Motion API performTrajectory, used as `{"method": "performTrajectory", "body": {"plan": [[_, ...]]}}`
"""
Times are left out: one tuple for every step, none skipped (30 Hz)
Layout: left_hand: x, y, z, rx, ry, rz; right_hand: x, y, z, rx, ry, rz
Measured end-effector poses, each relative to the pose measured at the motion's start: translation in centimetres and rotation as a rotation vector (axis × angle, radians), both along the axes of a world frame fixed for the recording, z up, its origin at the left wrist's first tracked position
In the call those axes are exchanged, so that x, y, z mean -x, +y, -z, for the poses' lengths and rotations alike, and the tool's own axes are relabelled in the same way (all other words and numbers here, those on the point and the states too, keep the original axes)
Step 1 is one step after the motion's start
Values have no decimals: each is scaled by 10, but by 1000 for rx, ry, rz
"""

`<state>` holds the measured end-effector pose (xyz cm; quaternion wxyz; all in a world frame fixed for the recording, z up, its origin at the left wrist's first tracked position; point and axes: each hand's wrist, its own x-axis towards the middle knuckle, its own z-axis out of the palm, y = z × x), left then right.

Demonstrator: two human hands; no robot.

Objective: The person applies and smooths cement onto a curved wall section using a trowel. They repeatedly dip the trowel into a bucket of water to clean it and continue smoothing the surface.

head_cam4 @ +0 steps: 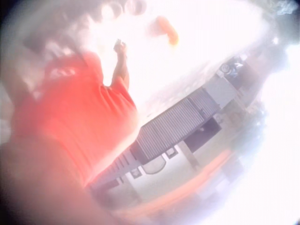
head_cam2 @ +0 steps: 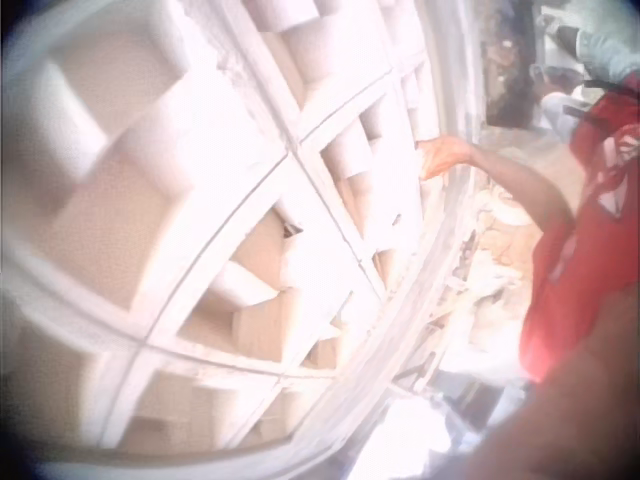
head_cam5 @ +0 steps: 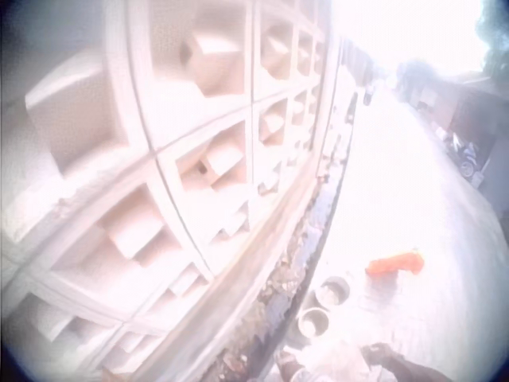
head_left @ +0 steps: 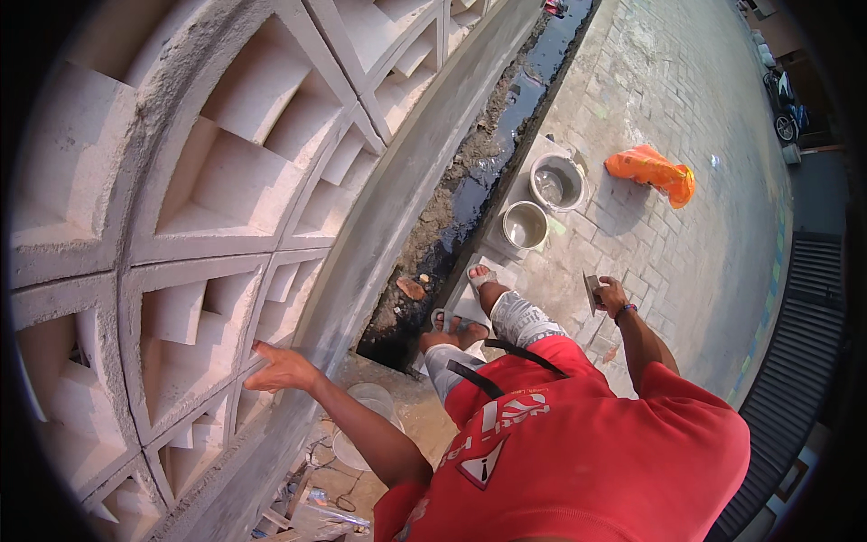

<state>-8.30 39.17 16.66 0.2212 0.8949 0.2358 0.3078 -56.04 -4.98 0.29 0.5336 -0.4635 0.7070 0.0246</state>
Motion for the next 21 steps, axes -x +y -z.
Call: {"method": "performTrajectory", "body": {"plan": [[-2,1,1,-14,15,-5,-5,-4,9,-40,-48,31],[-2,3,1,-30,-17,-6,-9,-6,21,-85,-93,59],[-2,3,2,-46,-49,-5,-15,-11,32,-109,-117,12],[-3,0,0,-63,-80,0,-31,-14,31,-178,-147,77],[-3,-1,-4,-37,-70,4,-45,-17,29,-223,-186,73],[-2,-4,-8,-3,-60,4,-56,-21,36,-257,-275,131],[-1,-5,-9,32,-50,2,-65,-27,44,-275,-307,128],[0,6,-8,33,-86,38,-76,-33,54,-296,-344,114],[0,19,-5,33,-120,74,-86,-37,64,-318,-380,101],[-6,20,5,38,-150,128,-90,-37,70,-306,-374,96],[-4,8,-1,58,-146,130,-102,-41,74,-303,-369,68],[2,-1,-12,78,-143,129,-111,-44,83,-301,-365,36],[4,-9,-20,108,-143,126,-114,-52,104,-281,-346,-18],[5,-8,-21,113,-73,38,-115,-58,127,-261,-327,-72],[6,-7,-21,52,-79,5,-116,-62,151,-241,-307,-132],[7,-8,-20,-10,-87,-27,-125,-63,164,-176,-255,-98],[8,-9,-18,-69,-95,-54,-128,-67,178,-138,-207,-194],[4,-3,-14,-96,-101,-39,-125,-72,195,-96,-159,-277],[0,7,-11,-125,-113,-34,-128,-79,215,-54,-116,-368],[-1,11,-12,-164,-102,-76,-137,-86,236,28,2,-530],[-2,15,-13,-204,-91,-114,-141,-91,263,125,35,-632]]}}
